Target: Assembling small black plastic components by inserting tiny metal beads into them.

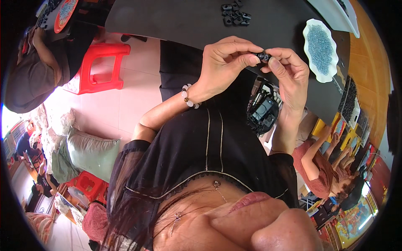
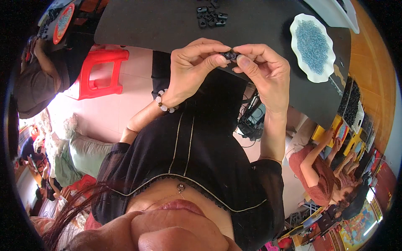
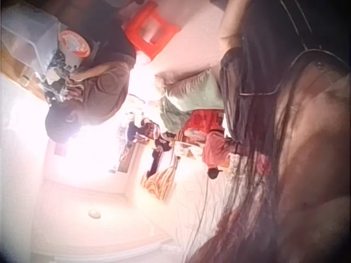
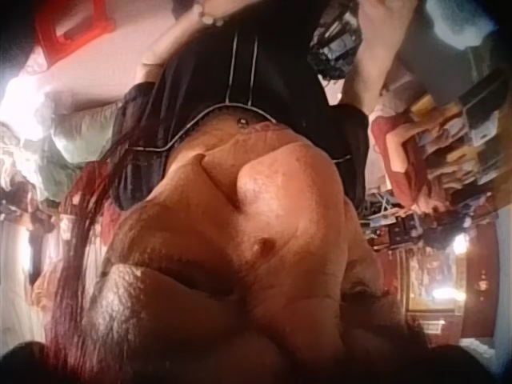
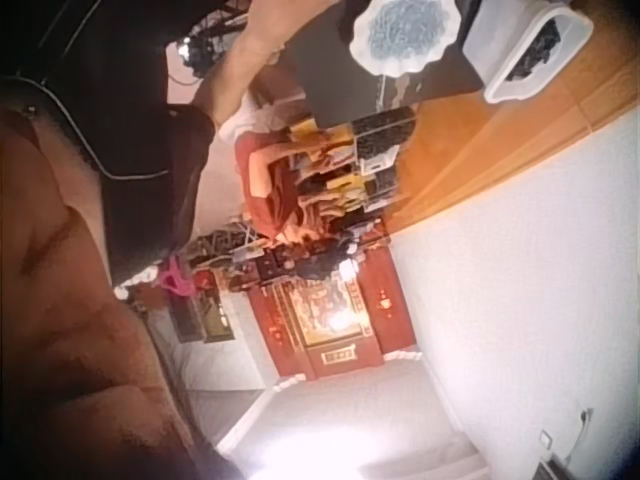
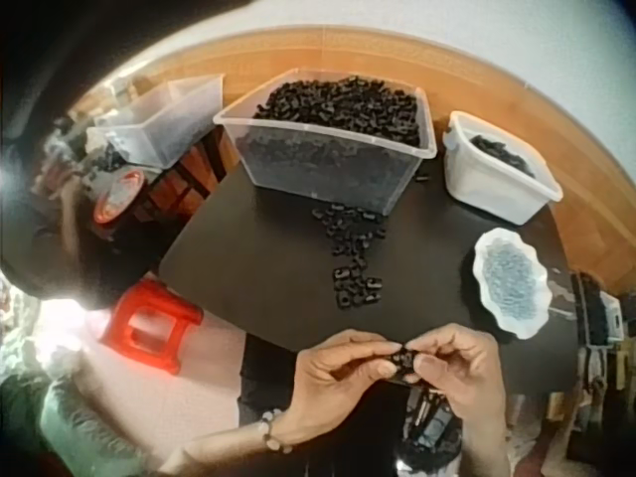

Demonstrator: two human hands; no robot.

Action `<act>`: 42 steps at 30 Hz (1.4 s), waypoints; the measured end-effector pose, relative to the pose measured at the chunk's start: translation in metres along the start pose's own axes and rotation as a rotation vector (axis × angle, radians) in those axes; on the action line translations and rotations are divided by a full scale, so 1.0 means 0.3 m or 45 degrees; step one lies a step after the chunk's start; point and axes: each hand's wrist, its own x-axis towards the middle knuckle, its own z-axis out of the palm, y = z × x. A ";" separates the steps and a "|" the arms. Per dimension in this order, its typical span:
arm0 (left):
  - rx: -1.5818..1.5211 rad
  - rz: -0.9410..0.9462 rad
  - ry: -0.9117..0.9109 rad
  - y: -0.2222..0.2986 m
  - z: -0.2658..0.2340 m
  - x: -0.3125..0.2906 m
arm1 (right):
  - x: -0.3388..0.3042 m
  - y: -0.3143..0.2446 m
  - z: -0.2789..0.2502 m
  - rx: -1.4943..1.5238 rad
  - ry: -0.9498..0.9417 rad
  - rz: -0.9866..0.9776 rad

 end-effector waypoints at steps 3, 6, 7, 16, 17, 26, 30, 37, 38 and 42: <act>0.010 -0.007 -0.003 0.003 0.000 -0.001 | -0.005 -0.003 -0.003 0.009 0.002 0.011; 0.010 0.005 -0.007 0.001 0.000 -0.004 | -0.011 -0.006 -0.001 0.054 0.018 0.029; 0.009 0.003 -0.009 0.002 0.000 -0.004 | -0.012 -0.003 -0.001 0.066 0.028 0.026; 0.013 -0.003 -0.011 0.002 -0.002 -0.017 | -0.018 0.029 -0.003 0.130 0.040 0.015; 0.017 -0.005 -0.006 0.004 -0.003 -0.016 | -0.020 0.029 -0.003 0.146 0.037 0.001; 0.041 0.039 -0.025 -0.006 -0.008 -0.020 | -0.019 0.022 0.005 0.029 0.064 -0.015; 0.071 0.081 -0.003 -0.012 -0.008 -0.023 | -0.020 0.026 0.003 -0.002 0.040 0.001; 0.441 0.255 0.016 0.026 -0.005 -0.033 | -0.029 0.004 0.017 -0.208 0.061 0.014; 0.508 0.294 0.012 0.034 -0.003 -0.033 | -0.029 0.005 0.018 -0.229 0.054 0.015; 0.582 0.397 0.062 0.028 0.004 -0.039 | -0.029 0.008 0.027 -0.193 0.040 0.038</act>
